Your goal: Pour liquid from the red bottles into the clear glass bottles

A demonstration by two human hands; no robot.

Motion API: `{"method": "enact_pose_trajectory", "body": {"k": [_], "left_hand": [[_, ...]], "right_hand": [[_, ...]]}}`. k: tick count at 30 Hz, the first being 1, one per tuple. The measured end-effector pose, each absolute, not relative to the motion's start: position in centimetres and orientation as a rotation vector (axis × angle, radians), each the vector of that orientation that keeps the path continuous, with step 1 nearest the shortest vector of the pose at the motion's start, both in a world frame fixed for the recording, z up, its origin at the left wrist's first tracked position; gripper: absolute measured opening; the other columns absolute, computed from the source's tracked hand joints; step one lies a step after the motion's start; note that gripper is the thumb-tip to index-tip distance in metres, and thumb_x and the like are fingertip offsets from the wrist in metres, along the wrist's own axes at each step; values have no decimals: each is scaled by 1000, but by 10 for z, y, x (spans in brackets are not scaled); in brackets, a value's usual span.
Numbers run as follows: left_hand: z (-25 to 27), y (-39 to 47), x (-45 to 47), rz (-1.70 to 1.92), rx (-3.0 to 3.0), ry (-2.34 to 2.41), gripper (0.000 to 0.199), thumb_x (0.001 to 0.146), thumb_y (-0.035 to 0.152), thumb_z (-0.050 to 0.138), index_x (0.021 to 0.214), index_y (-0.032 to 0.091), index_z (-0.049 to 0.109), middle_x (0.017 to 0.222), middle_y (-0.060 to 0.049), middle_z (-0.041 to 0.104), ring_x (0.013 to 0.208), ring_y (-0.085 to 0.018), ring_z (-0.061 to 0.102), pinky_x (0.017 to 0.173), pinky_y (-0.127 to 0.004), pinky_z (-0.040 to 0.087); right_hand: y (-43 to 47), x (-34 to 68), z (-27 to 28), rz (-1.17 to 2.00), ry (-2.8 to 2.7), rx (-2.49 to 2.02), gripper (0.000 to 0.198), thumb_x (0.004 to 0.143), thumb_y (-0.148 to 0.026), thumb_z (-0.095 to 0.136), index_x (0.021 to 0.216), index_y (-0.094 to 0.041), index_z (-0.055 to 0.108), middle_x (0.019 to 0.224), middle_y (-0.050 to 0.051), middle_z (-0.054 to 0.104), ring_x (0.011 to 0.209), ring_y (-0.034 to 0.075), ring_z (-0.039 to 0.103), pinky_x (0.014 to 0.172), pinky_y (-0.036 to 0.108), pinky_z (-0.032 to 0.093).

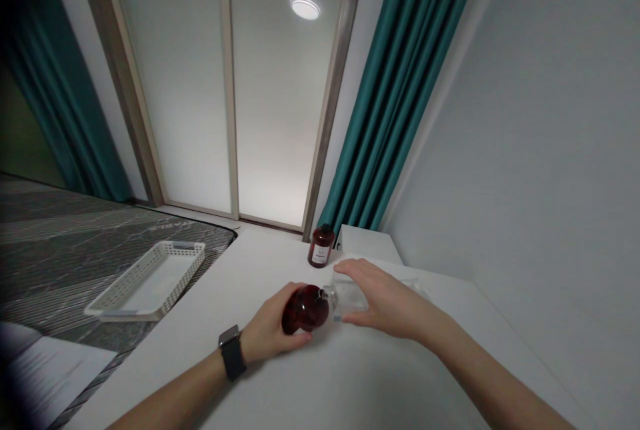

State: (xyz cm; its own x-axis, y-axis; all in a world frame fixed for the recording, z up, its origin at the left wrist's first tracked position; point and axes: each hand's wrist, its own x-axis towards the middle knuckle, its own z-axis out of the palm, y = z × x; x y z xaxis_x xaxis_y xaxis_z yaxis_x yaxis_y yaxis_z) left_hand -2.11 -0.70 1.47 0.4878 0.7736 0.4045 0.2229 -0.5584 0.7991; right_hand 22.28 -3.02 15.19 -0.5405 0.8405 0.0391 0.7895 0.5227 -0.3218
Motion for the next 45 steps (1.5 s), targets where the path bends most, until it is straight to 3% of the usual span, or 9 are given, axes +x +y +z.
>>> {"method": "enact_pose_trajectory", "body": {"k": [14, 17, 21, 27, 31, 34, 36, 40, 45], "left_hand": [[12, -5, -19, 1017, 1872, 643, 68, 68, 18, 79, 129, 20, 49, 126, -8, 63, 112, -26, 61, 100, -38, 47], [14, -5, -18, 981, 1830, 610, 66, 70, 18, 78, 129, 19, 48, 124, -7, 63, 109, -24, 62, 96, -37, 49], [15, -5, -18, 894, 1813, 616, 66, 69, 22, 81, 126, 19, 47, 119, -6, 65, 104, -24, 63, 93, -37, 50], [13, -7, -10, 855, 1823, 631, 69, 64, 23, 85, 123, 19, 50, 120, -9, 64, 108, -27, 60, 97, -40, 47], [4, -7, -9, 868, 1776, 583, 80, 65, 38, 87, 131, 18, 46, 130, -13, 57, 120, -32, 55, 106, -45, 41], [1, 0, -13, 896, 1729, 584, 74, 85, 60, 63, 141, 18, 38, 137, -16, 51, 126, -31, 50, 110, -46, 36], [6, 8, -16, 948, 1673, 702, 61, 97, 62, 40, 140, 20, 40, 130, -13, 55, 121, -28, 53, 107, -44, 37], [32, 31, -15, 994, 1597, 908, 53, 96, 59, 41, 132, 21, 48, 110, -8, 64, 109, -26, 57, 96, -40, 42], [66, 57, -9, 862, 1627, 850, 53, 96, 58, 42, 133, 22, 51, 115, -8, 64, 95, -22, 57, 75, -32, 42]], "right_hand": [[-34, 228, 124, 399, -2290, -1435, 65, 74, -32, 74, 133, -27, 47, 138, 11, 53, 130, 31, 49, 111, 54, 37], [-35, 231, 108, 455, -2117, -1474, 68, 74, -31, 72, 136, -28, 42, 137, 10, 53, 126, 29, 52, 107, 52, 41], [-28, 235, 81, 514, -1906, -1424, 74, 77, -34, 67, 142, -28, 32, 138, 10, 53, 122, 28, 55, 101, 48, 46], [-12, 233, 43, 656, -1694, -1331, 63, 85, -43, 58, 139, -23, 32, 141, 14, 50, 127, 27, 52, 105, 47, 44], [-4, 225, 30, 735, -1551, -1220, 53, 83, -44, 64, 129, -24, 43, 122, 10, 61, 110, 25, 61, 95, 42, 50], [4, 218, 28, 830, -1430, -1098, 50, 79, -42, 72, 121, -26, 50, 118, 7, 62, 103, 24, 63, 89, 40, 53], [9, 213, 30, 848, -1414, -1035, 48, 76, -41, 76, 116, -27, 52, 120, 7, 61, 103, 24, 63, 90, 40, 52], [18, 202, 36, 775, -1462, -918, 45, 74, -39, 79, 112, -28, 56, 130, 8, 54, 118, 27, 57, 95, 42, 51], [27, 189, 43, 696, -1522, -832, 45, 76, -33, 79, 114, -31, 58, 139, 7, 47, 134, 27, 45, 101, 44, 48]]}}
